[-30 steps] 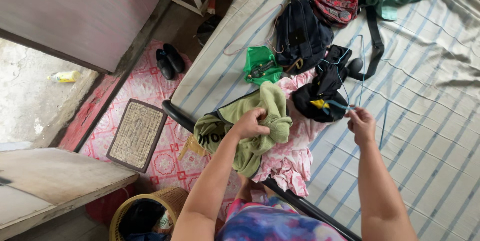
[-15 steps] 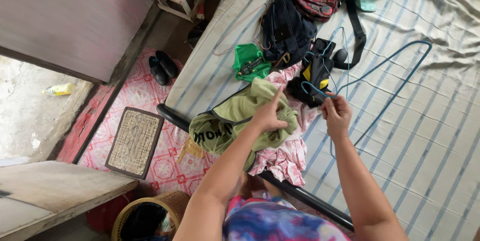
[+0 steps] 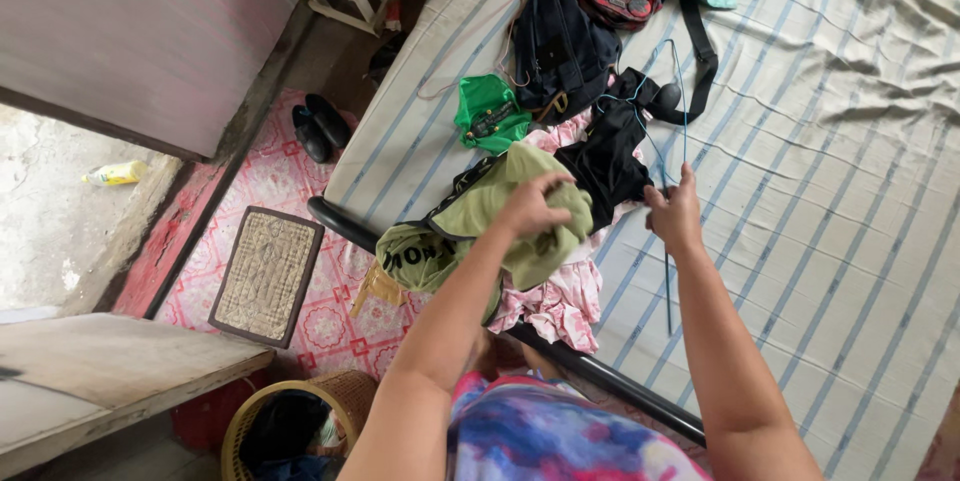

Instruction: The person picks up clothing items from a bed, places them on hangers, and organizes various small items from the floor and shelves into bags and containers.

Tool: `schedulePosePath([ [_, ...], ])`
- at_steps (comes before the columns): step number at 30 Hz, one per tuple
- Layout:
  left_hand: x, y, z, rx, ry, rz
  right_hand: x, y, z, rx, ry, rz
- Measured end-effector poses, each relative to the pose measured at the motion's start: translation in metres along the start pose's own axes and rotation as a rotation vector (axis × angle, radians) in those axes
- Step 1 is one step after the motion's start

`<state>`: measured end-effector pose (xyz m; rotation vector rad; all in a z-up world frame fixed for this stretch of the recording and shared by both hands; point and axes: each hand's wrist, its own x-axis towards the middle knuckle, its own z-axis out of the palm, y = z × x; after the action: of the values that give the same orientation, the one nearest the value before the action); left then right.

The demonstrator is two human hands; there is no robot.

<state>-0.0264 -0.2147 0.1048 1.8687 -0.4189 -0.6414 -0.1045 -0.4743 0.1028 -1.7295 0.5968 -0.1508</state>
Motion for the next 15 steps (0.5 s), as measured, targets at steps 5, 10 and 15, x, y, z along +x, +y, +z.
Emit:
schedulePosePath([
  [5,-0.008,0.073,-0.051,-0.529,0.01,0.239,0.004,0.011,-0.006,0.235,-0.048,0.121],
  [10,-0.016,0.125,-0.056,-0.593,-0.121,0.331,0.015,0.032,0.018,0.279,0.011,-0.029],
  [15,0.013,0.102,0.009,-0.633,-0.016,0.238,0.013,0.026,0.017,0.587,-0.068,-0.065],
])
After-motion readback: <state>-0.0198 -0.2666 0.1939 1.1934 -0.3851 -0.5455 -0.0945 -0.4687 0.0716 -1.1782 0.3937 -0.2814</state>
